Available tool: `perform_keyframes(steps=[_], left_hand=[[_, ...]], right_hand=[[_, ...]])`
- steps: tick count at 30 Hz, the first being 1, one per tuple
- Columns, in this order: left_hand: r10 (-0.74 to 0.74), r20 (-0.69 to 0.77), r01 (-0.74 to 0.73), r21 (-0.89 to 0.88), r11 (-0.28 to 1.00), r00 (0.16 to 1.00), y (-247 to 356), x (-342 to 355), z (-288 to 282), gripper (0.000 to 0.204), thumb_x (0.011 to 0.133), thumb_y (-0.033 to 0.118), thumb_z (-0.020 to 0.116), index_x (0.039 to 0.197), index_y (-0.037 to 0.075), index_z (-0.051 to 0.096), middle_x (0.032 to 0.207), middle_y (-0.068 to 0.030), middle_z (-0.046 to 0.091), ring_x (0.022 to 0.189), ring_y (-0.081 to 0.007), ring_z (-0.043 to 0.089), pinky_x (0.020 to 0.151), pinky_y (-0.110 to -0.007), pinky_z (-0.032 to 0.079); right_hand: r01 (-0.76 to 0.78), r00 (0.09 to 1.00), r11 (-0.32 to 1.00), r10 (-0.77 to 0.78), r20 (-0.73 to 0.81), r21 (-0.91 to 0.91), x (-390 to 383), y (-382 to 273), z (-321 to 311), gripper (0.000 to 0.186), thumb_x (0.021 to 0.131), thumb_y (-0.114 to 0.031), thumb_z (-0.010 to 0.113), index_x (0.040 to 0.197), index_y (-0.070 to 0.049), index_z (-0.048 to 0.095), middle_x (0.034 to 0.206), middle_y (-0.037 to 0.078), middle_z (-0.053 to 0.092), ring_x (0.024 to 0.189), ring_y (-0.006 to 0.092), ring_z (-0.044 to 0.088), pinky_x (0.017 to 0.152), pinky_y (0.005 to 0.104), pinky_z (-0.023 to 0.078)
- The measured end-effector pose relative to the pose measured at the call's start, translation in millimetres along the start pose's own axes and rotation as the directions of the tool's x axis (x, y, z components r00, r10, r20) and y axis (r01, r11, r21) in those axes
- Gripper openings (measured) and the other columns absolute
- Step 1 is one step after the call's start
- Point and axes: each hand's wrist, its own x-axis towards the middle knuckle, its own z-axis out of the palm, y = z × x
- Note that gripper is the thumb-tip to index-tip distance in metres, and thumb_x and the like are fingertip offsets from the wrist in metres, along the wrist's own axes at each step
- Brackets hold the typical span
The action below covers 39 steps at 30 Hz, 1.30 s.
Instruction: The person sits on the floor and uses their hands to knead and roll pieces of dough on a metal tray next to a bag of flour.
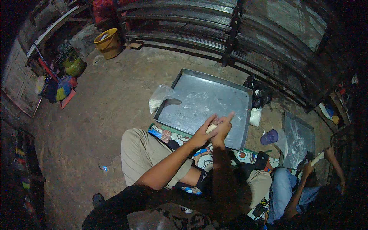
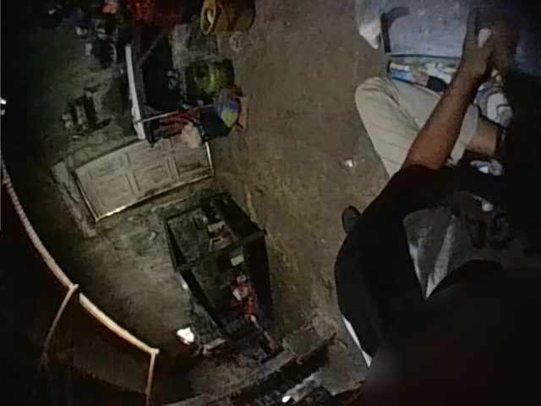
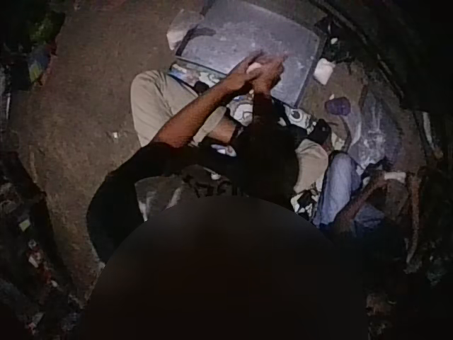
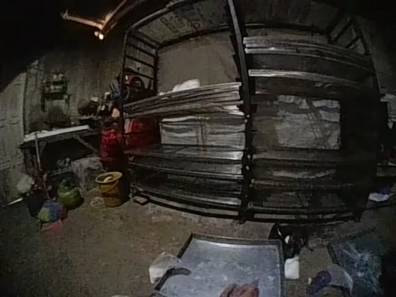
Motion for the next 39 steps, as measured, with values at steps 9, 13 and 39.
perform_keyframes(steps=[9,13,39], left_hand=[[-0.043,-0.275,0.116,0.253,0.961,0.961,-3.7,1.4,-14.8,0.042,0.095,0.026,0.061,0.127,0.0,0.054,0.109,-0.0117,0.066,0.102,-0.0193,0.062,0.09,-0.032,0.048],[-0.162,-0.42,0.213,0.077,0.974,0.893,1.3,8.6,-37.9,0.042,0.101,0.039,0.048,0.115,0.001,0.062,0.102,-0.0089,0.067,0.092,-0.0158,0.063,0.081,-0.03,0.049],[-0.352,-0.497,0.213,-0.314,0.925,0.793,8.3,4.3,-41.2,0.031,0.096,0.029,0.06,0.11,0.001,0.063,0.087,-0.0043,0.066,0.075,-0.0106,0.058,0.066,-0.026,0.047]], right_hand=[[-0.24,0.915,0.861,0.047,0.402,0.448,18.9,31.4,0.9,0.043,0.1,-0.037,0.045,0.116,0.002,0.052,0.104,0.011,0.058,0.091,0.0247,0.061,0.078,0.0348,0.052],[0.44,0.861,0.886,-0.37,0.349,-0.147,-6.6,29.0,16.4,0.035,0.098,-0.03,0.053,0.116,0.0,0.051,0.11,0.016,0.062,0.102,0.0257,0.062,0.077,0.0347,0.052],[0.492,0.841,0.693,-0.221,0.494,-0.527,-24.5,11.2,22.6,0.044,0.096,-0.039,0.051,0.093,0.001,0.065,0.083,0.02,0.07,0.078,0.0308,0.071,0.068,0.0434,0.053]])
